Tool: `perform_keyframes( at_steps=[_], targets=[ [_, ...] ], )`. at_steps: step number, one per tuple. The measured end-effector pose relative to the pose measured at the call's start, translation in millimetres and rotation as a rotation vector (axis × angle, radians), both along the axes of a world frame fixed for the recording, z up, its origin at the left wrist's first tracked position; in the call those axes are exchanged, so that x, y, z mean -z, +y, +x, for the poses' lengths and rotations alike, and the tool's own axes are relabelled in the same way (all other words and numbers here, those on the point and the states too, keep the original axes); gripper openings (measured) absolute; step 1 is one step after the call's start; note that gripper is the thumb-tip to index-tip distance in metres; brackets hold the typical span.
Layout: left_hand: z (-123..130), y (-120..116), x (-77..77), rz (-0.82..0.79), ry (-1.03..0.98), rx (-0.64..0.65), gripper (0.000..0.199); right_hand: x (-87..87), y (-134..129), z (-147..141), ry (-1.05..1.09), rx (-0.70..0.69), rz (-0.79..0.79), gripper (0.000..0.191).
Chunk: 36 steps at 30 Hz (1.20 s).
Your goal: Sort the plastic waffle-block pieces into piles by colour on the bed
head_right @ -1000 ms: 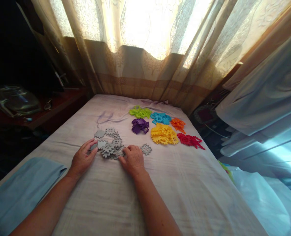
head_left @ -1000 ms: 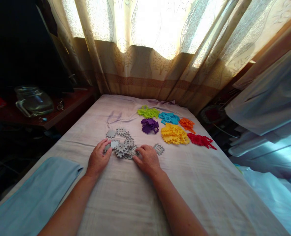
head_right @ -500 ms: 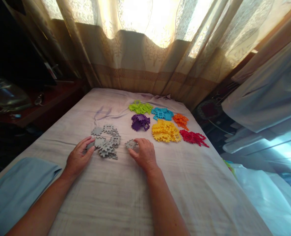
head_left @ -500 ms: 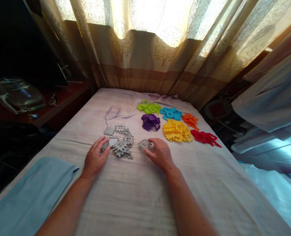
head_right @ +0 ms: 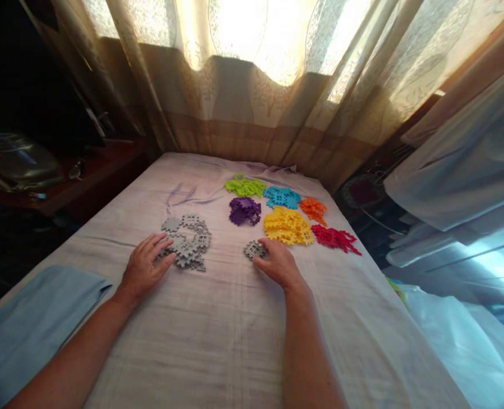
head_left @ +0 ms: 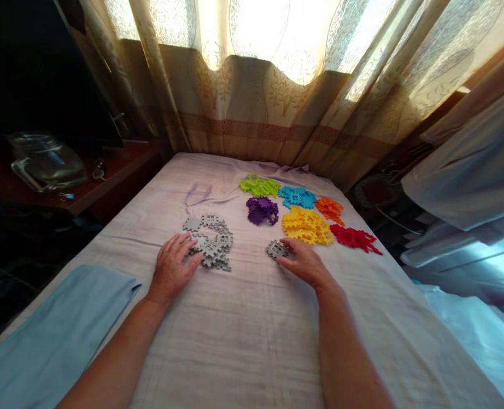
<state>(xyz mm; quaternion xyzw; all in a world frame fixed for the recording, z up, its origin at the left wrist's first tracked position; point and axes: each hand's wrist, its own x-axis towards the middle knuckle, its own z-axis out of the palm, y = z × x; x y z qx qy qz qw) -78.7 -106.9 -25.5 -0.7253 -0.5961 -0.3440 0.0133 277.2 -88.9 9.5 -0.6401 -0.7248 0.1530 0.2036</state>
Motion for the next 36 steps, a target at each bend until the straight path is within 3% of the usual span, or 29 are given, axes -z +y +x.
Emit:
perform_keyframes(
  at_steps=[4, 8, 13, 18, 23, 29, 32, 36],
  targets=[
    [3, -4, -1.5, -0.028, 0.09, 0.007, 0.035, -8.5, 1, -11, -0.047, -0.043, 0.098, 0.041],
    [3, -6, -2.7, -0.051, 0.119, 0.048, 0.035, -13.2, -2, -45, -0.013, -0.148, 0.215, 0.032],
    [7, -10, -5.5, -0.1, 0.169, 0.163, 0.035, -2.6, -13, -99, 0.039, -0.29, 0.236, 0.036],
    [10, -12, -8.1, -0.139, 0.205, 0.255, 0.035, 10.7, -19, -121, 0.051, -0.268, 0.227, 0.032],
    [10, -12, -7.9, -0.141, 0.206, 0.271, 0.04, 13.1, -18, -123, 0.102, -0.212, 0.244, 0.021],
    [10, -12, -7.8, -0.161, 0.201, 0.262, 0.041, 7.4, -16, -120, 0.135, -0.241, 0.239, 0.016],
    [9, -12, -8.2, -0.18, 0.196, 0.26, 0.041, 1.5, -8, -103, 0.177, -0.196, 0.303, 0.013],
    [9, -12, -9.3, -0.194, 0.195, 0.258, 0.04, -5.7, 3, -60, 0.194, -0.063, 0.287, 0.017]
  ],
)
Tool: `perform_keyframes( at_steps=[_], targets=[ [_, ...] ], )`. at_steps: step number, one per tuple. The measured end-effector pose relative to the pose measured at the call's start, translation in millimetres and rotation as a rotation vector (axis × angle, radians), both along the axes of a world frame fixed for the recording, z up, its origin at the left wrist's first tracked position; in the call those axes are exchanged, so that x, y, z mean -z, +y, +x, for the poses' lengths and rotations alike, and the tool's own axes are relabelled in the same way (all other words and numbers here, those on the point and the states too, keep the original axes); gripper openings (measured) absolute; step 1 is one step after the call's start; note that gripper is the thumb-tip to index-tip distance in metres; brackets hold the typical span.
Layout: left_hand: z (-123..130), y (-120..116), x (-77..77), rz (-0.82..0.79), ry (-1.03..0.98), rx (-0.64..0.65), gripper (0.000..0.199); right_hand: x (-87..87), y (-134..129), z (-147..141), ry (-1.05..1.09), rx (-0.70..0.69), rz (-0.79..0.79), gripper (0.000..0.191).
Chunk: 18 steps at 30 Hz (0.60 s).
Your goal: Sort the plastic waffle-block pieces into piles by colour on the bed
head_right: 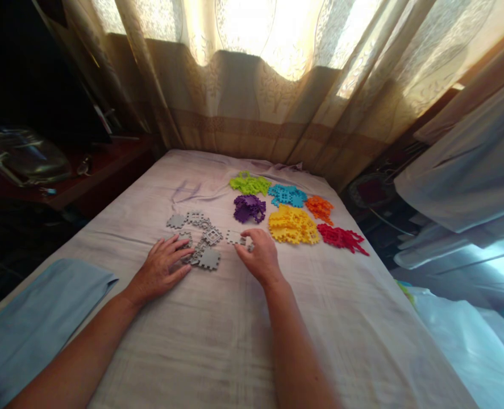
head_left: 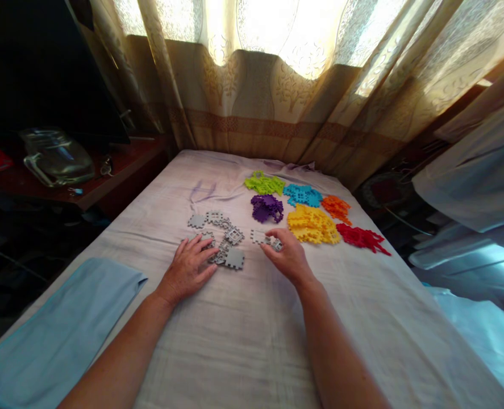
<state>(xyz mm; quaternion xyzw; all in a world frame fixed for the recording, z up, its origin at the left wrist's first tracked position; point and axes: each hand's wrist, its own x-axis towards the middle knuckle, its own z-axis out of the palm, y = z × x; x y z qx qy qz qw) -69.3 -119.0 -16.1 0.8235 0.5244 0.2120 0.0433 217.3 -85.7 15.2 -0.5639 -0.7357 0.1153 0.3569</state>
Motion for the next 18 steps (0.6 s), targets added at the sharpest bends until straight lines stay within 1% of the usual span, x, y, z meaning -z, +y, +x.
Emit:
perform_keyframes(
  at_steps=[4, 7, 13, 16, 18],
  targets=[
    [1, 0, -0.3, -0.001, -0.003, -0.002, 0.038, -2.5, 4, 42, -0.023, 0.104, -0.144, 0.023],
    [1, 0, 0.3, 0.01, -0.008, 0.0, 0.037, -1.6, 4, 57, -0.028, 0.121, -0.227, 0.028],
    [-1, 1, 1.9, 0.01, -0.015, -0.002, 0.038, 1.0, 1, 69, -0.078, 0.111, -0.314, 0.027],
    [0, 1, 1.4, 0.002, -0.016, -0.001, 0.037, -4.5, 0, 72, -0.108, 0.12, -0.292, 0.026],
    [0, 0, 0.8, -0.004, -0.014, -0.001, 0.037, -10.8, 0, 65, -0.129, 0.111, -0.251, 0.023]
  ],
)
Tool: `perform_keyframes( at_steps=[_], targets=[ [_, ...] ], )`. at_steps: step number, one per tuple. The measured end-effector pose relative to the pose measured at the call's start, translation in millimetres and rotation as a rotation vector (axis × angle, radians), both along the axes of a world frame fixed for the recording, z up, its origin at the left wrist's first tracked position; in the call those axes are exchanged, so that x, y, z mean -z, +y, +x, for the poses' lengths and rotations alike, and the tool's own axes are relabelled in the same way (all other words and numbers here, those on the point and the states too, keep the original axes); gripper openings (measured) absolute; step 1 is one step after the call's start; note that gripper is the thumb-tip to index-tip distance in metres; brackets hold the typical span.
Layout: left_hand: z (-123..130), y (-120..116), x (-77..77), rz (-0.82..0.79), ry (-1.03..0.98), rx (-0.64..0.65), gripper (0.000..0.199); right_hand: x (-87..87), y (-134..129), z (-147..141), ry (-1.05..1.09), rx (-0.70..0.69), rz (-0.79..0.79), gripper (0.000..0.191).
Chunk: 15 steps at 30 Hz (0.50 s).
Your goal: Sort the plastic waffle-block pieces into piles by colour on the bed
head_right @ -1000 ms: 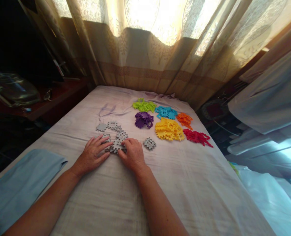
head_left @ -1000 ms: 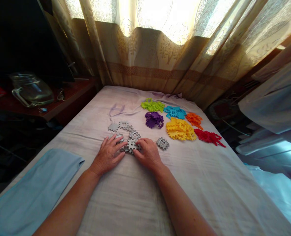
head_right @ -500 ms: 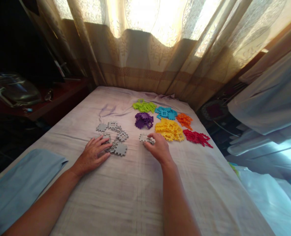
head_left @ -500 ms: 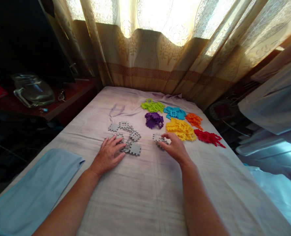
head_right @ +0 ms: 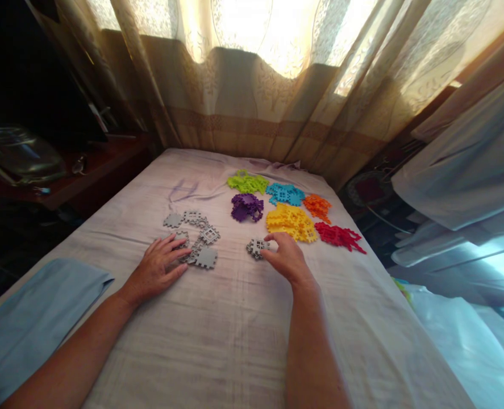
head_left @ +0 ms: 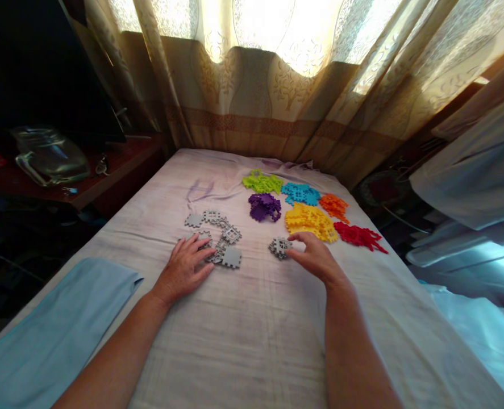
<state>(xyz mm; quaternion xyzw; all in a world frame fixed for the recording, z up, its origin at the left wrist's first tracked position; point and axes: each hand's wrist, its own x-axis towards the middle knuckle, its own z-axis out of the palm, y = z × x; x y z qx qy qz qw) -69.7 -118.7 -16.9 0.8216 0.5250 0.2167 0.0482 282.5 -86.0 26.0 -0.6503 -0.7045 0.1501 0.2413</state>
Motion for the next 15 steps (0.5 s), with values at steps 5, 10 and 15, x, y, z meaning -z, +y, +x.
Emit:
perform_keyframes(
  at_steps=[5, 10, 15],
  targets=[
    [0, 0, -0.9, -0.004, 0.013, 0.003, 0.038, -7.2, -6, -50, -0.011, -0.249, 0.057, 0.018],
    [2, -1, -1.5, 0.009, 0.008, -0.002, 0.037, 3.5, -17, -98, -0.013, -0.431, 0.024, 0.032],
    [3, -2, -2.5, 0.019, -0.002, -0.01, 0.035, 8.2, -21, -111, -0.084, -0.451, 0.011, 0.037]
  ],
)
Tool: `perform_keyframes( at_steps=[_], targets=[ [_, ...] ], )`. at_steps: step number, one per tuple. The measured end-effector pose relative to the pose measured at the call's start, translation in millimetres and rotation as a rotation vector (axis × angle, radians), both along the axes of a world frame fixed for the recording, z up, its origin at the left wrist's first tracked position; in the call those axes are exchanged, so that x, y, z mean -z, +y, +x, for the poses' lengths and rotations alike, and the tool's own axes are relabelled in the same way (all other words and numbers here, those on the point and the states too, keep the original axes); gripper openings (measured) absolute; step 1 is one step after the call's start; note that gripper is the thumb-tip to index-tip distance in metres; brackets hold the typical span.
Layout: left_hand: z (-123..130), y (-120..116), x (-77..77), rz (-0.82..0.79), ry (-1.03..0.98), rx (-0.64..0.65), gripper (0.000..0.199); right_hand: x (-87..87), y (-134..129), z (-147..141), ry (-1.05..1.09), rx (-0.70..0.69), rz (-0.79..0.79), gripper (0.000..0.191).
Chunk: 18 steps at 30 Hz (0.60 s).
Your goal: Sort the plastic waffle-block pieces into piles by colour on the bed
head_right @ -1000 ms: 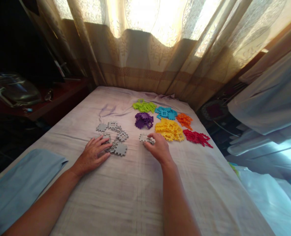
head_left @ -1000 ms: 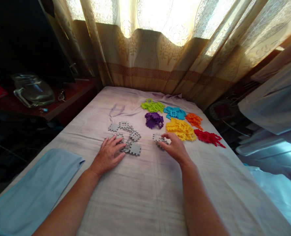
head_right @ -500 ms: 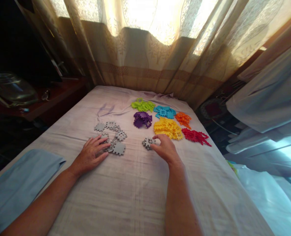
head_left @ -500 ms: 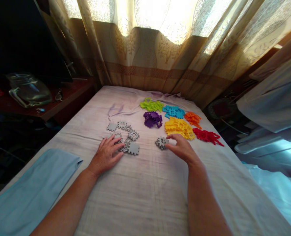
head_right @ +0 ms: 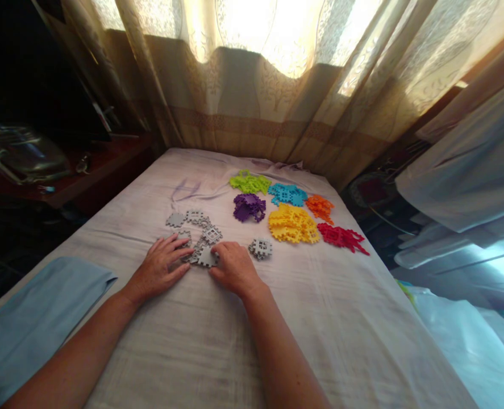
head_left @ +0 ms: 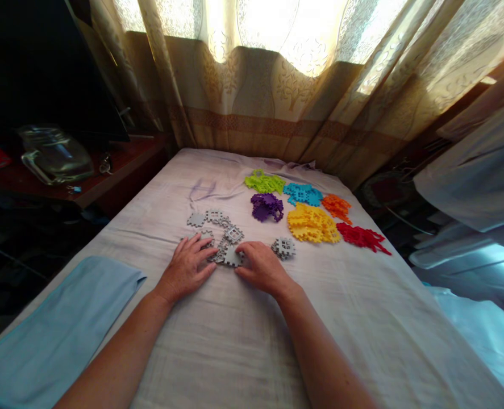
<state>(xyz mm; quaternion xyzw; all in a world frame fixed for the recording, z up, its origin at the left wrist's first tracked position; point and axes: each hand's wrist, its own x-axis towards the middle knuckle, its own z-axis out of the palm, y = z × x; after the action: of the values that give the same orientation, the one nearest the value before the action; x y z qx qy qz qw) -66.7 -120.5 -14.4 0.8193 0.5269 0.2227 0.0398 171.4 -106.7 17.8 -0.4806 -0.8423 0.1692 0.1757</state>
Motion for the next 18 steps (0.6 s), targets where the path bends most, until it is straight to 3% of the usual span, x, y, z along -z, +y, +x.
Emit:
perform_keyframes(
  at_steps=[6, 13, 18],
  targets=[
    [-2, 1, 2.9, 0.002, -0.002, 0.004, 0.036, -2.6, 2, 4, -0.014, 0.007, 0.02, 0.031],
    [-3, 2, 2.9, -0.017, 0.006, 0.005, 0.037, -16.2, 13, 48, -0.005, 0.195, 0.078, 0.026],
    [-2, 2, 3.0, -0.007, 0.005, 0.005, 0.037, -14.9, 18, 73, -0.037, 0.256, 0.116, 0.022]
  ],
)
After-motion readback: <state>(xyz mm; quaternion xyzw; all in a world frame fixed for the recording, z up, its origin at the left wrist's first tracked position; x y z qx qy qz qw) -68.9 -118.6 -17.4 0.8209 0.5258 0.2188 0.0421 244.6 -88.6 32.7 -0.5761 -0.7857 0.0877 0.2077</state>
